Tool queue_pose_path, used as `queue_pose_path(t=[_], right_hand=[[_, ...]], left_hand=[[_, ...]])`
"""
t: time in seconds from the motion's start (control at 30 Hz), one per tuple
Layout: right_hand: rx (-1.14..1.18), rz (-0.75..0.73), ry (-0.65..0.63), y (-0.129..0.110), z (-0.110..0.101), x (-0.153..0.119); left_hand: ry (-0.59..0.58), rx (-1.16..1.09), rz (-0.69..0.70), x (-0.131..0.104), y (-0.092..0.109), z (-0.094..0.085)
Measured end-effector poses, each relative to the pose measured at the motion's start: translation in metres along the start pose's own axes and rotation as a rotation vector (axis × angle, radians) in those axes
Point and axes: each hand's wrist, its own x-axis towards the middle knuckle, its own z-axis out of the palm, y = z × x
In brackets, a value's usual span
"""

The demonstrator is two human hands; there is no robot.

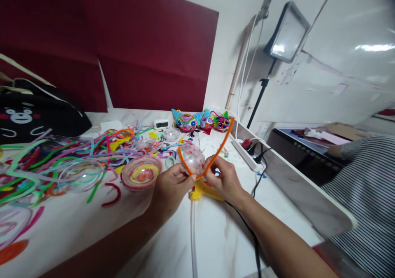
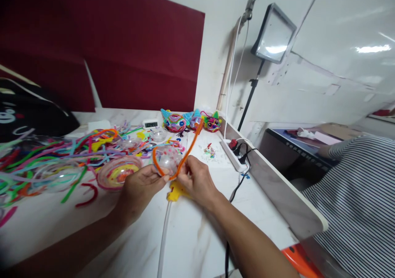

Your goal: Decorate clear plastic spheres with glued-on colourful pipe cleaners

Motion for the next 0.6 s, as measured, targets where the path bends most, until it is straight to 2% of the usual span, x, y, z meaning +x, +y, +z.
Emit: queue_pose_path(t=[0.17,0.3,0.47,0.6], right_hand=[[0.041,0.025,0.005,-0.0016,-0.0018,0.0008],[0.018,0.011,-0.045,-0.0040,-0.0044,0.0007],[-0.094,-0.047,-0.098,-0.0045,-0.0040,0.0003],[-0.215,-0.120,-0.086,-0.0010,0.0007,-0.0002]], left_hand=[[0.024,-0.012,-0.007,0.0006,0.0026,0.0002],[0.010,-0.013,0.026,-0.0007,0.0009,-0.0001],[0.004,0.011,0.030,-0.0002,-0.0031,-0.0005],[-0.007,0.000,0.025,0.0008,-0.0049,0.0000]])
